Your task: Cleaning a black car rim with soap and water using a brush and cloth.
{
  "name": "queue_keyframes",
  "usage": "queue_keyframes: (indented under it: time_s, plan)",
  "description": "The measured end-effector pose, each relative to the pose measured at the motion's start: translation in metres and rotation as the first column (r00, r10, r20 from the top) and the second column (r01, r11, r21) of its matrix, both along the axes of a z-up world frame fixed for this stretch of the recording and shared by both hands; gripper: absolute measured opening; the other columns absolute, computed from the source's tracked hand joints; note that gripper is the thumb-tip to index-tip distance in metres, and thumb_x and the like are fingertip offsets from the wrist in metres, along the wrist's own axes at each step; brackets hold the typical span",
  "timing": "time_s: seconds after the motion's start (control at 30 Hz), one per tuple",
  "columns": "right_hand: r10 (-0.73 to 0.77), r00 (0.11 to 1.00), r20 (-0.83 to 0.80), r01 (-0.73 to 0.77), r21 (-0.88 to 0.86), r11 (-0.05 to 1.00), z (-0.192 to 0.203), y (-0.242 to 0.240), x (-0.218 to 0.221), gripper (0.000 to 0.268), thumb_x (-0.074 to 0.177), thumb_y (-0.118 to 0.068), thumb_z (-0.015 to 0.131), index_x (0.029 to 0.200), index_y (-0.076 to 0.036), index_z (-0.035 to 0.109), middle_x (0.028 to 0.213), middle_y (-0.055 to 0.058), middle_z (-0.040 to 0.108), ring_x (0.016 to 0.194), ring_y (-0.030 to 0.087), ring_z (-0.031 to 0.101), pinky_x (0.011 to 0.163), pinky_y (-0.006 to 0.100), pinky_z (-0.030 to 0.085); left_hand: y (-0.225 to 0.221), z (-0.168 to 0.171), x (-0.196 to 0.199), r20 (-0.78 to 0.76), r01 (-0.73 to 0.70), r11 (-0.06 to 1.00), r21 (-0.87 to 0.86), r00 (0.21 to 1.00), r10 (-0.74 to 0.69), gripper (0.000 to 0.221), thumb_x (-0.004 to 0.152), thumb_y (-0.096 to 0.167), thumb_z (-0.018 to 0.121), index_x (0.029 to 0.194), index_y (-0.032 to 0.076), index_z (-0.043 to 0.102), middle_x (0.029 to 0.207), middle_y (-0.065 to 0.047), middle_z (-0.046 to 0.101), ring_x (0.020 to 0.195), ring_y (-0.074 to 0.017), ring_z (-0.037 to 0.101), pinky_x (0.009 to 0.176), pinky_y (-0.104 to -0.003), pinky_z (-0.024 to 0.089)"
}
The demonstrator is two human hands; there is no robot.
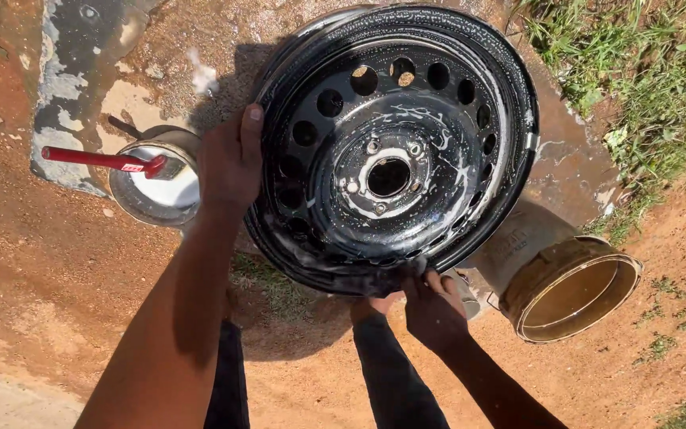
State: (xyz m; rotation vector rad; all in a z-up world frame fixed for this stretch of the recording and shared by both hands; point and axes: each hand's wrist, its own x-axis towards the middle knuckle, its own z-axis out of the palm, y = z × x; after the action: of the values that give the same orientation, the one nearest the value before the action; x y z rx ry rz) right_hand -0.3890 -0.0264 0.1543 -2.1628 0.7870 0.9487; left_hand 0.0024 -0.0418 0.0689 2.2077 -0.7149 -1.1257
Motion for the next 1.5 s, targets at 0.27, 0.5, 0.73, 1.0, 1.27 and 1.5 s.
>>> queue_keyframes:
  time_s: [0.27,0.5,0.73,1.0,1.27,1.5]
  plan:
    - [-0.146,0.900,-0.412,0.006,-0.323,0.946,-0.024,-0.123,-0.028,0.043,0.115,-0.028,0.031,0.144,-0.003,0.050,0.127,0.013,0.072,0.128,0.031,0.052,0.106,0.046,0.040,0.002,0.004,-0.002,-0.008,0.019,0.996,0.088,1.000,-0.018,0.058,0.112,0.049,0.036,0.107,0.004,0.072,0.080,-0.025,0.068,0.081,-0.0489,0.066,0.074,-0.057,0.048]
    - [-0.321,0.926,-0.198,0.210,-0.435,0.875,-0.012,-0.064,-0.017,0.087,0.092,-0.044,0.050,0.155,0.006,0.020,0.137,0.019,0.063,0.115,0.039,0.049,0.095,0.056,0.037,0.003,0.002,-0.001,0.091,0.035,0.999,0.017,0.995,-0.036,0.058,0.110,0.051,0.039,0.112,0.007,0.076,0.083,-0.024,0.071,0.084,-0.0495,0.067,0.076,-0.058,0.050]
    - [0.131,0.932,-0.338,-0.288,-0.470,0.835,-0.049,-0.217,0.019,0.078,0.098,-0.019,0.034,0.169,-0.006,0.006,0.159,0.015,0.046,0.148,0.044,0.032,0.120,0.061,0.021,0.000,0.006,0.003,0.033,-0.009,0.998,0.065,0.999,0.007,0.056,0.107,0.052,0.040,0.116,0.009,0.075,0.088,-0.024,0.073,0.087,-0.0465,0.069,0.077,-0.055,0.052]
    - [0.705,0.553,-0.444,-0.826,-0.404,0.393,-0.036,-0.289,0.104,0.077,0.108,-0.024,0.034,0.174,-0.009,0.000,0.165,0.005,0.043,0.128,0.025,0.053,0.101,0.042,0.039,0.005,-0.003,-0.003,0.079,0.060,0.992,0.108,0.994,-0.069,0.059,0.116,0.048,0.039,0.107,0.001,0.073,0.091,-0.029,0.070,0.092,-0.0510,0.066,0.080,-0.059,0.048]
    - [-0.426,0.899,-0.100,0.307,-0.549,0.778,-0.050,-0.091,-0.034,0.086,0.095,-0.022,0.058,0.164,-0.001,0.012,0.102,0.028,0.074,0.063,0.038,0.070,0.052,0.049,0.056,0.003,0.006,-0.008,0.080,-0.002,0.998,-0.070,0.997,0.008,0.055,0.113,0.043,0.040,0.108,-0.002,0.070,0.087,-0.029,0.068,0.085,-0.0491,0.069,0.073,-0.056,0.051]
    - [-0.661,0.750,-0.011,0.609,-0.379,0.697,-0.026,-0.047,-0.002,0.103,0.087,-0.012,0.063,0.164,0.003,-0.004,0.098,0.032,0.072,0.079,0.047,0.069,0.074,0.055,0.057,0.000,0.006,-0.003,0.049,0.028,0.994,0.110,0.998,-0.033,0.057,0.112,0.046,0.039,0.102,0.000,0.072,0.086,-0.030,0.069,0.086,-0.0510,0.067,0.077,-0.058,0.049]
